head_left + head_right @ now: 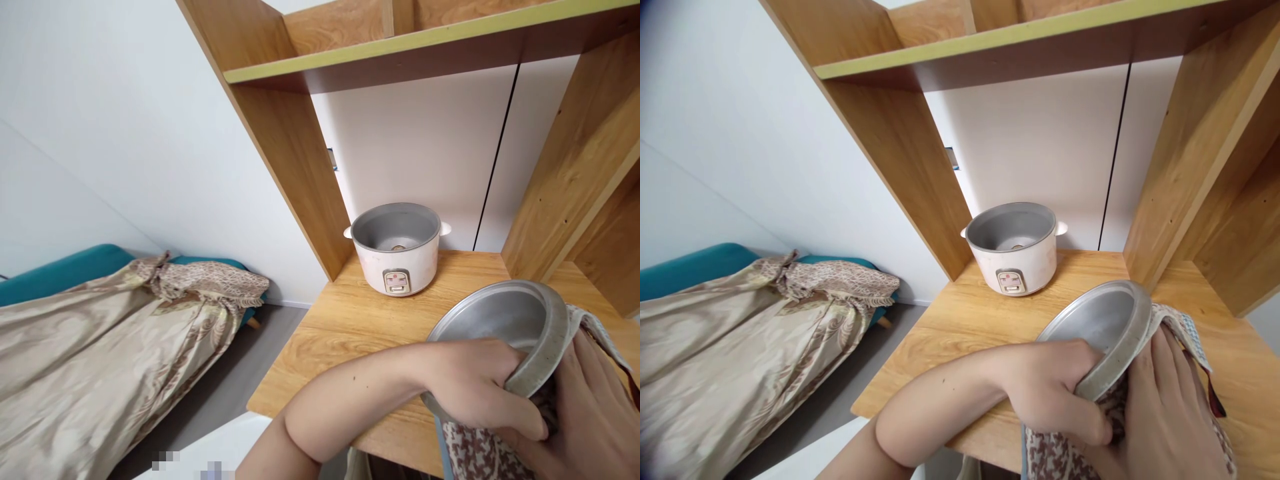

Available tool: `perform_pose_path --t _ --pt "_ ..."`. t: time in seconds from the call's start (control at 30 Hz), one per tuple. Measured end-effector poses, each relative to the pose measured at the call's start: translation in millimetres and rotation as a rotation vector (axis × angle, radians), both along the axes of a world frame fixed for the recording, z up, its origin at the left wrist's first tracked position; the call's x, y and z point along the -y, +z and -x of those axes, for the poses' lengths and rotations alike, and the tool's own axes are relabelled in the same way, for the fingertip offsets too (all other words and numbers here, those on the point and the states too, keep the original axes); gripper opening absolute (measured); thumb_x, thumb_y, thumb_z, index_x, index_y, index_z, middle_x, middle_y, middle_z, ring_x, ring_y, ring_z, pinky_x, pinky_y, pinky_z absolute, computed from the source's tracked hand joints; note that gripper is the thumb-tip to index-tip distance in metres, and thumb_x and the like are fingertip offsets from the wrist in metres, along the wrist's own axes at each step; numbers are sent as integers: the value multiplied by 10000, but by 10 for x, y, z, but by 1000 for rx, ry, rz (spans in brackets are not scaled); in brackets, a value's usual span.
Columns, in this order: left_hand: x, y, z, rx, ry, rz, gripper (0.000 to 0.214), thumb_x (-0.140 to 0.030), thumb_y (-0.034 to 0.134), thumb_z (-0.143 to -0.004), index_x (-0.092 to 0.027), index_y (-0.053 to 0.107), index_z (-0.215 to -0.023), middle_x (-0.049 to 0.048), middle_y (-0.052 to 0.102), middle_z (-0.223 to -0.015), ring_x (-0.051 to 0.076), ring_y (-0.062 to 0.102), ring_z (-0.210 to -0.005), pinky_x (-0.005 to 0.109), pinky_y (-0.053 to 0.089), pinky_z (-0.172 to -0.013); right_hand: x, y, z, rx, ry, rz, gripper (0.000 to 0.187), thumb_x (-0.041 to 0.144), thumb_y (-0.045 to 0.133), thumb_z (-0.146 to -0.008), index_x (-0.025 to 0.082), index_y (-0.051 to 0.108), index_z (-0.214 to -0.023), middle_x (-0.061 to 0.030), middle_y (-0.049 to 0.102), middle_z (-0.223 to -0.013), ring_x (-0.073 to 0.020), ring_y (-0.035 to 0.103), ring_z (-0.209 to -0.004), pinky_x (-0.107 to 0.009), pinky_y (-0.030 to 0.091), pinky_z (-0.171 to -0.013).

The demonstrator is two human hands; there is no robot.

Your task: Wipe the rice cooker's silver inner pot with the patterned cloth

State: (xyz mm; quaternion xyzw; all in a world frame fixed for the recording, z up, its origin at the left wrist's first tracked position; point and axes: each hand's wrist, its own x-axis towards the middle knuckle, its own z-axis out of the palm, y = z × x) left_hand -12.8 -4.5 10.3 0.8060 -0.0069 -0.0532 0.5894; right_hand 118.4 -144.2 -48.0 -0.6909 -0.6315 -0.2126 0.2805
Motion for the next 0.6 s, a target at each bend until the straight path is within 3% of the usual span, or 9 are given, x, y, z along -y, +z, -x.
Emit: perform_pose_path --t 0.2,0.43,0.6 --pt "-10 20 3 -4 -19 17 275 -369 728 -724 -159 553 -693 -59 562 -687 85 503 -673 230 443 -626 9 100 -24 -14 13 6 809 609 477 -873 147 355 -1526 -204 534 -1423 -429 502 -1327 -604 505 -967" --pt "3 25 3 -49 12 -26 280 -415 707 -730 -163 587 -732 -41 598 -738 110 538 -721 254 463 -662 10 25 36 55 15 -18 869 660 461 -870 32 369 -1464 -286 539 -1332 -512 511 -1253 -685 476 -953" --pt "-21 32 -14 -67 20 -17 254 -391 674 -714 -167 559 -685 -31 538 -691 120 518 -704 261 451 -636 -8 25 132 141 -8 -57 962 737 438 -863 -87 424 -1360 -370 535 -1230 -558 526 -1162 -701 472 -902"
